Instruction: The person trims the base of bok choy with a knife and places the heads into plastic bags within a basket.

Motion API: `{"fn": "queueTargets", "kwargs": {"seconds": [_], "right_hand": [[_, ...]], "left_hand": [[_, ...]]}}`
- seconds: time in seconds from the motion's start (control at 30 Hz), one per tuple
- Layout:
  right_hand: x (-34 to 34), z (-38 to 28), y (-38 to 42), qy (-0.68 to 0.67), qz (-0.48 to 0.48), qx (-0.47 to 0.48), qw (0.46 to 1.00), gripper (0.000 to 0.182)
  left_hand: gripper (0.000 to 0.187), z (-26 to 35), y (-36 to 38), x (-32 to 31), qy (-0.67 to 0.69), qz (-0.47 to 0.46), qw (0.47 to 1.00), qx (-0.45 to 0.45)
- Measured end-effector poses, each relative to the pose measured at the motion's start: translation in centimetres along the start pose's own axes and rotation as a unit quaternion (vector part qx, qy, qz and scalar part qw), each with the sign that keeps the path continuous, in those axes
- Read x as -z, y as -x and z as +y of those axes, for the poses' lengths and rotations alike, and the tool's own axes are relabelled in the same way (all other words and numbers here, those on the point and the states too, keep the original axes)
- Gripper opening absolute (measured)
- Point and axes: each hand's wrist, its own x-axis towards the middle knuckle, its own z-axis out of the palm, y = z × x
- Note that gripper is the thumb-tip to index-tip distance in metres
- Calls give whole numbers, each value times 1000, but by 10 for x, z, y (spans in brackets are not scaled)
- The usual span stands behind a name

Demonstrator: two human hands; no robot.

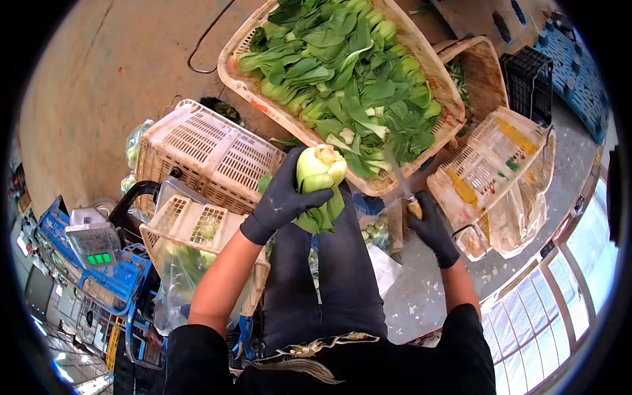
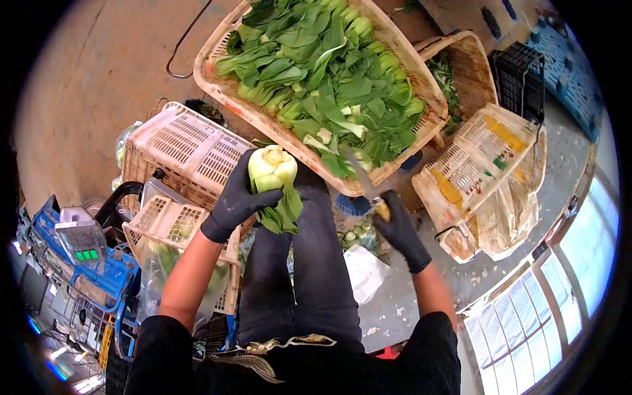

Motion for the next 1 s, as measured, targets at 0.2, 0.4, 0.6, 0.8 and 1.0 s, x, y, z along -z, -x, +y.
{"fn": "queueTargets", "kwargs": {"seconds": [0.2,0.4,0.6,0.8,1.0], "right_hand": [[-4,-111,-15,70,-51,196,977,34],[-4,-119,-29,163,-68,205,963,32],[-1,-123,-43,157,-91,193,964,27],[-25,36,-79,104,-53,-38,992,35],[-17,-55,-66,-142,33,5,989,53]], "left_hand": [[62,4,10,-7,-107,-2,992,-72],[66,19,12,-6,-174,-18,978,-116],[64,23,8,-8,-148,-13,986,-78],[68,28,18,-10,-104,-69,991,-46],[74,11,2,-11,56,-57,996,49]]}}
